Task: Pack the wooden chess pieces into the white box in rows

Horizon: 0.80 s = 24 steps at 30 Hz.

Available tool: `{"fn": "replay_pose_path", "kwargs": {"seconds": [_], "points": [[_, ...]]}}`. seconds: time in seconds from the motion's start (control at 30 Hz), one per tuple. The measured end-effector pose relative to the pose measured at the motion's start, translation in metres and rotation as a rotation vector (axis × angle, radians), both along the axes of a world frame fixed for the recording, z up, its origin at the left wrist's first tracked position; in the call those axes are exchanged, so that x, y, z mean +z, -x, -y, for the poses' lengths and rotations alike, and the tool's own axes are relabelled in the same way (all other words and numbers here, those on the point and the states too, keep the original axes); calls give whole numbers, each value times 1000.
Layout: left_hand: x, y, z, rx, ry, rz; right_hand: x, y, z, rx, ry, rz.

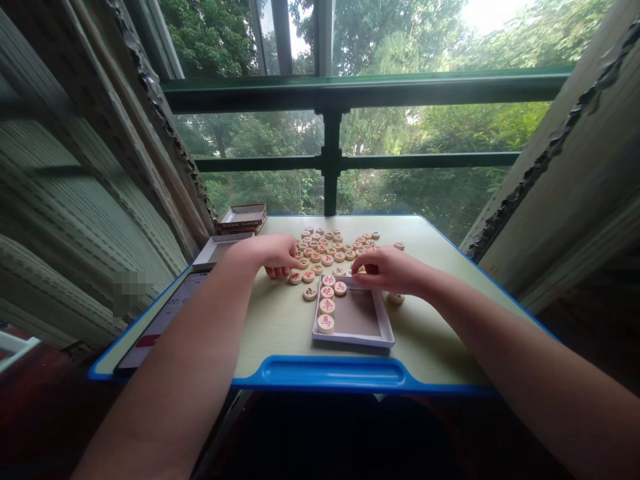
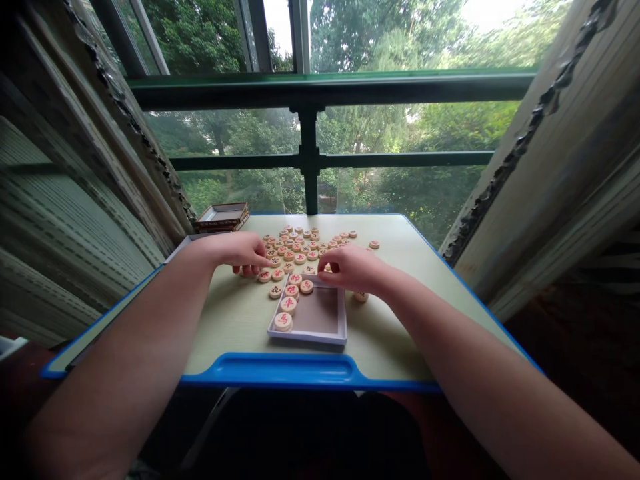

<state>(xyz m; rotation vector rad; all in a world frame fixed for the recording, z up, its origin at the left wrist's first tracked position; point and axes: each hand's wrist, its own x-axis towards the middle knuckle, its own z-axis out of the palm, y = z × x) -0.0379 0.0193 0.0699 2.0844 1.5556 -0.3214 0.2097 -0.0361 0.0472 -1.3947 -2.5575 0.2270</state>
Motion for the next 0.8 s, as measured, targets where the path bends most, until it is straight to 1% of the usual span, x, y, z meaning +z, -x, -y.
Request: {"fn": "replay_pose_path", "kwargs": {"seconds": [0.07, 0.13, 0.2, 0.27, 0.37, 0.43, 0.57, 0.8], "points": [[3, 0, 1, -11, -22, 6, 1, 3, 2, -43, 11, 47], [5, -1, 2, -68, -64, 10, 0, 5, 2, -82, 10, 90], [3, -4, 2, -138, -121, 7, -3, 5, 0, -67, 8, 107], [-2, -9, 1, -181, -158, -28, -5, 5, -2, -41, 6, 98], [-10, -14, -2, -180, -162, -92, -7, 3, -4, -9, 21, 63], [-13, -15, -5, -199, -168, -73, -7, 3, -4, 11, 27, 52], [-11, -14, -4, -253, -158, -15, -6, 3, -3, 4, 29, 62], [-9, -18, 2, -285, -108, -22, -6, 2, -2, -2, 35, 62]]}}
